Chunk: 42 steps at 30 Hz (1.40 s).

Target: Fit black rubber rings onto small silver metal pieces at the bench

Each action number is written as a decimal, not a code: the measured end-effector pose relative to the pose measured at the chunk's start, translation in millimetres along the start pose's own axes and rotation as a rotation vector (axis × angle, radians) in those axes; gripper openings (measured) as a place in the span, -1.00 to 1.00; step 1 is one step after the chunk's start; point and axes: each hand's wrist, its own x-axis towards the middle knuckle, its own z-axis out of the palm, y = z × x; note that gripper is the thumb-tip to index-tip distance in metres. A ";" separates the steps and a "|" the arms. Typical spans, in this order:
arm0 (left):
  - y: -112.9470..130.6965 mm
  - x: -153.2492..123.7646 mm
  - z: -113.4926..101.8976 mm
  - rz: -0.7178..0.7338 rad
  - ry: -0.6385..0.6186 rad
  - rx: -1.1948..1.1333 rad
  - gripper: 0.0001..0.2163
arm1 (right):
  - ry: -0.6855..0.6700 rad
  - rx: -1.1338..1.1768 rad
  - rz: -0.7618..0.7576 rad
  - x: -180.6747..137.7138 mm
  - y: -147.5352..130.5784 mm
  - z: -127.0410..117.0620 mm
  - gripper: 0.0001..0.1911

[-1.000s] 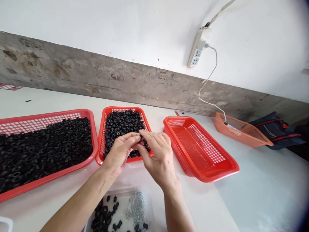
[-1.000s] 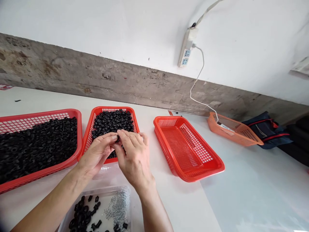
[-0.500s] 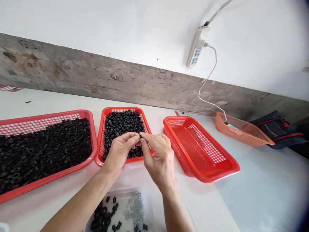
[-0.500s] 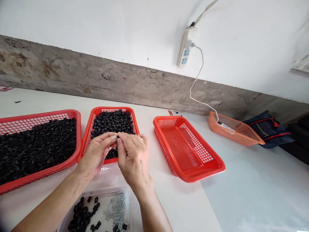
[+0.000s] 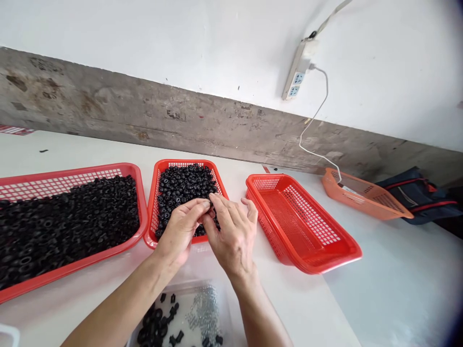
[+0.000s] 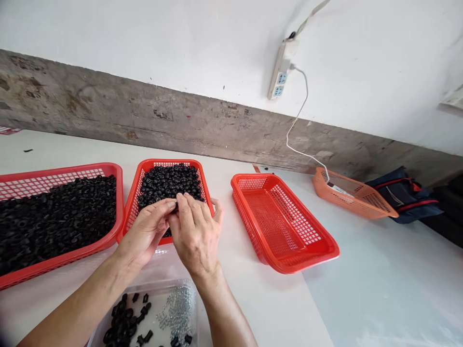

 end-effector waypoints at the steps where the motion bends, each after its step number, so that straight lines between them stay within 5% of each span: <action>1: 0.5 0.5 -0.9 -0.005 -0.006 0.007 -0.84 | 0.001 0.001 -0.005 -0.2 0.4 0.6 -0.73; 9: 2.2 10.4 -14.6 -0.085 -0.174 0.138 -0.74 | -0.069 -0.017 0.030 0.0 12.3 -4.7 -0.71; 28: -9.5 6.3 -8.7 0.074 0.021 0.167 -0.76 | -0.095 0.139 -0.028 -6.3 21.0 11.5 -0.67; 37: 4.5 9.4 -17.7 -0.266 -0.175 -0.129 -0.79 | -0.093 0.343 0.041 -0.9 20.3 4.9 -0.76; 42: 12.8 10.2 -23.6 -0.284 -0.267 -0.154 -0.83 | -0.111 0.348 -0.028 2.9 21.4 -4.4 -0.74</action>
